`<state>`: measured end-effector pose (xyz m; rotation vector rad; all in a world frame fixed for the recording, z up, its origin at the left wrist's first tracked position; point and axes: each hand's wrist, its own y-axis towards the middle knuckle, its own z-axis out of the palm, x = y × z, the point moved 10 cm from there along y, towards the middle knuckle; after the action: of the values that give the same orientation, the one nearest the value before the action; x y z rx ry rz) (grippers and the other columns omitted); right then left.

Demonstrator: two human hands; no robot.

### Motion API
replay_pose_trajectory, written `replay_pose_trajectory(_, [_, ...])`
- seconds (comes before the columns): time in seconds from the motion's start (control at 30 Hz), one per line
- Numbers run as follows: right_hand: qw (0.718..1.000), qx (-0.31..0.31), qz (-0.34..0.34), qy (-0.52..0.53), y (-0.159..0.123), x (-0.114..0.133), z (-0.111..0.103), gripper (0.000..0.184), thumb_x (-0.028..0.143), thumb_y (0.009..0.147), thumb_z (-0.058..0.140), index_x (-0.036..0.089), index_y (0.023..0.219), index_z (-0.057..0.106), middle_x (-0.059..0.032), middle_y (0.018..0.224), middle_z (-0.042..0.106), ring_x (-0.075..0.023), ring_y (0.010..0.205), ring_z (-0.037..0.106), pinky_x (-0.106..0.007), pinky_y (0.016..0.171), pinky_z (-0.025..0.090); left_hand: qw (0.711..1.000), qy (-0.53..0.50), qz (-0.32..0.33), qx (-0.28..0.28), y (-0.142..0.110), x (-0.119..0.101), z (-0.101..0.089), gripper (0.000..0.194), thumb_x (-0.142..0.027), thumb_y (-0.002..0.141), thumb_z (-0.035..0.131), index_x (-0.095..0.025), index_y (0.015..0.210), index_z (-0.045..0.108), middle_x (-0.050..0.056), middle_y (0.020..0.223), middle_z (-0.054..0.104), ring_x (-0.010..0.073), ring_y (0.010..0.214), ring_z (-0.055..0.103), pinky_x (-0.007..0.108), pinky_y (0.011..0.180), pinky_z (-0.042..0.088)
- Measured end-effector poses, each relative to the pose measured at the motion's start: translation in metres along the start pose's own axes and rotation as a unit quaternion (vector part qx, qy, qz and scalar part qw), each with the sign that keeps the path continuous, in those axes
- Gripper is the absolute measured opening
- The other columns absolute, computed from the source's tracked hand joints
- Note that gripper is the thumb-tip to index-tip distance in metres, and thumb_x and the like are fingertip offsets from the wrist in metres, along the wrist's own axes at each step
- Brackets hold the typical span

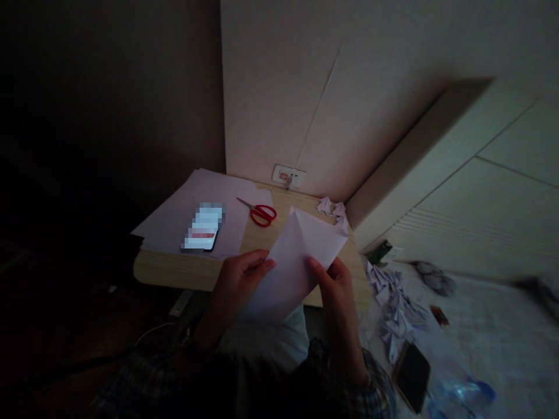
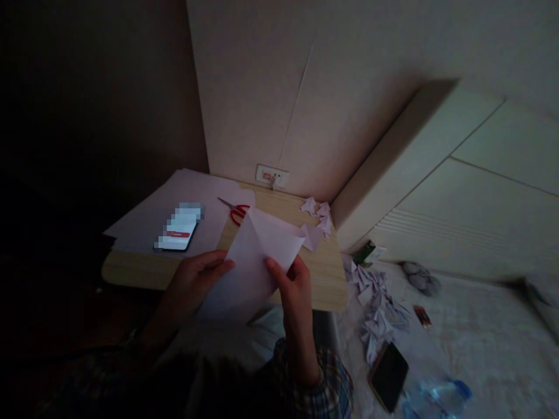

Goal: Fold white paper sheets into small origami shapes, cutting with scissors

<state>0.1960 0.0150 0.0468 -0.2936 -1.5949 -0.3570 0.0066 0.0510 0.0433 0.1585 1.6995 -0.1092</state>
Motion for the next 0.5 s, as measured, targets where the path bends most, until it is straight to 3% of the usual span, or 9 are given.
replay_pose_trajectory(0.2, [0.998,-0.06,-0.019,0.025,0.006,0.002,-0.021,0.025,0.038,0.069,0.075,0.016,0.082,0.074,-0.0058,0.083,0.074,-0.0221,0.078,0.063,-0.031,0.069,0.048,1.0,0.001,0.018,0.006,0.001,0.002,0.0,0.02,-0.035,0.075,0.063,-0.017,0.07,0.07,0.0,0.069,0.071,0.0187,0.068,0.065,0.022,0.062,0.047])
replay_pose_trajectory(0.5, [0.998,-0.049,-0.044,-0.016,0.003,0.01,-0.021,0.022,0.04,0.071,0.074,0.018,0.067,0.071,-0.0001,0.064,0.067,-0.0169,0.063,0.055,-0.028,0.06,0.042,1.0,-0.013,-0.002,-0.004,0.005,0.015,-0.007,0.02,-0.035,0.074,0.064,-0.018,0.076,0.074,0.003,0.075,0.075,0.0231,0.075,0.069,0.027,0.071,0.052])
